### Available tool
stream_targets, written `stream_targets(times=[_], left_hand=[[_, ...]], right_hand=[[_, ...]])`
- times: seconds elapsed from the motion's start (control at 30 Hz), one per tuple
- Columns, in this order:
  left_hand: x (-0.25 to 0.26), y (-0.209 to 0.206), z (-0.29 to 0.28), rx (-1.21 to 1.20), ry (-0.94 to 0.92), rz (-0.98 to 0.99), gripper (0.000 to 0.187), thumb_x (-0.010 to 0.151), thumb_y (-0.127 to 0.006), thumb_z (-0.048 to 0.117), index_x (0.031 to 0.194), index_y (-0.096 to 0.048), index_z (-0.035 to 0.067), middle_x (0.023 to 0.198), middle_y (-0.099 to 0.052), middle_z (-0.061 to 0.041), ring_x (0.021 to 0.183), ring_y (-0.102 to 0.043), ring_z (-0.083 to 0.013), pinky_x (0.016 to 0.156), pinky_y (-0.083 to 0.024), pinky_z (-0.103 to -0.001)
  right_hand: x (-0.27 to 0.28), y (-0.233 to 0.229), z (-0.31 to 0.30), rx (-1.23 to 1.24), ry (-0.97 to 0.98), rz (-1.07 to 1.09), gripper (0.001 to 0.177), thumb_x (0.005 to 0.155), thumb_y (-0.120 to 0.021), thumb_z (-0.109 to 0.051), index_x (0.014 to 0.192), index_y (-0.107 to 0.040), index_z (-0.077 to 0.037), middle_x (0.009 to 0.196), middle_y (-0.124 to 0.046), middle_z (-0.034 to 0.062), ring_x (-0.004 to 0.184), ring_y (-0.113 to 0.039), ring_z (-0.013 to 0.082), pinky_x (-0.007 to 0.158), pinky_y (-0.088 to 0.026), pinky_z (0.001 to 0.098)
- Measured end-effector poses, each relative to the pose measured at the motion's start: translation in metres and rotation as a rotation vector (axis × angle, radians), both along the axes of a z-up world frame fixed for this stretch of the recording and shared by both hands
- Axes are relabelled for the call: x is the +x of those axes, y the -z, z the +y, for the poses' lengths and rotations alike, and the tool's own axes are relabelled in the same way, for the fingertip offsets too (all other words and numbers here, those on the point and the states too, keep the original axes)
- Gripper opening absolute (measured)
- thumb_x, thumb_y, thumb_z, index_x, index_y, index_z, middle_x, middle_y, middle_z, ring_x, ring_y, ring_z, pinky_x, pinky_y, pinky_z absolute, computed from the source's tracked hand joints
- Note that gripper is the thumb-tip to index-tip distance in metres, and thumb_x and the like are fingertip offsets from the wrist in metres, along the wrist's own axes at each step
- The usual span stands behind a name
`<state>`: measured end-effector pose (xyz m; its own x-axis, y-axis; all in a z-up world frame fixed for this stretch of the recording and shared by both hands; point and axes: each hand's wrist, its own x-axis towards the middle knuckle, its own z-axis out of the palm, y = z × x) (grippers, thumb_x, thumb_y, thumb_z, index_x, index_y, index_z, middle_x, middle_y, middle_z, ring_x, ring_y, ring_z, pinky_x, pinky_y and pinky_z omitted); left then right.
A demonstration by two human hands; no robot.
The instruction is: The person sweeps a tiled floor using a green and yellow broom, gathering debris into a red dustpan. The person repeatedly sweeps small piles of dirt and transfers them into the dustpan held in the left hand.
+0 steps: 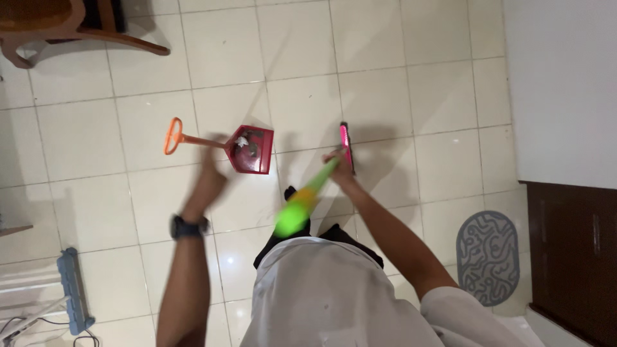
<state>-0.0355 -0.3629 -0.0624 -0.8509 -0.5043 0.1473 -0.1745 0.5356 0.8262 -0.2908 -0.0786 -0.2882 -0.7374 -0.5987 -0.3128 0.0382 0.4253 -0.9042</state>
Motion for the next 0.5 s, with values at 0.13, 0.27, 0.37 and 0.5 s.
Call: stream_targets(times=[0.13,0.27,0.37,0.5], left_hand=[[0.038,0.095,-0.093,-0.209,-0.491,-0.124,0.066,0.098,-0.077,0.02,0.147,-0.042,-0.005,0.142,-0.053,-0.027,0.133,-0.05,-0.0406,0.11,-0.043,-0.049],[0.032,0.146,-0.102,-0.156,-0.556,-0.057,0.053,0.105,-0.072,0.023,0.142,-0.049,-0.007,0.129,-0.058,-0.025,0.118,-0.058,-0.0359,0.097,-0.049,-0.046],[0.018,0.146,-0.113,0.098,-0.675,-0.114,0.037,0.107,-0.064,0.03,0.123,-0.063,-0.003,0.103,-0.066,-0.015,0.093,-0.062,-0.0248,0.083,-0.051,-0.039],[0.005,0.125,-0.131,0.335,-0.65,-0.154,0.041,0.111,-0.054,0.035,0.103,-0.067,-0.002,0.08,-0.058,-0.005,0.072,-0.048,-0.0144,0.066,-0.043,-0.034]], right_hand=[[-0.045,-0.024,0.022,-0.001,0.105,-0.216,0.023,0.099,-0.067,-0.037,0.102,-0.057,-0.016,0.088,-0.062,0.0005,0.079,-0.063,0.0144,0.066,-0.05,0.0305],[-0.062,-0.05,0.042,0.038,0.178,-0.3,0.022,0.099,-0.065,-0.039,0.103,-0.056,-0.02,0.089,-0.059,-0.0039,0.079,-0.06,0.0107,0.064,-0.048,0.0283],[-0.072,-0.058,0.05,0.077,0.201,-0.308,0.026,0.099,-0.065,-0.043,0.104,-0.054,-0.019,0.09,-0.058,-0.0041,0.08,-0.062,0.0103,0.065,-0.05,0.0289],[-0.074,-0.056,0.054,0.083,0.177,-0.272,0.029,0.1,-0.065,-0.045,0.106,-0.056,-0.017,0.09,-0.061,-0.0022,0.084,-0.065,0.0107,0.07,-0.054,0.0309]])
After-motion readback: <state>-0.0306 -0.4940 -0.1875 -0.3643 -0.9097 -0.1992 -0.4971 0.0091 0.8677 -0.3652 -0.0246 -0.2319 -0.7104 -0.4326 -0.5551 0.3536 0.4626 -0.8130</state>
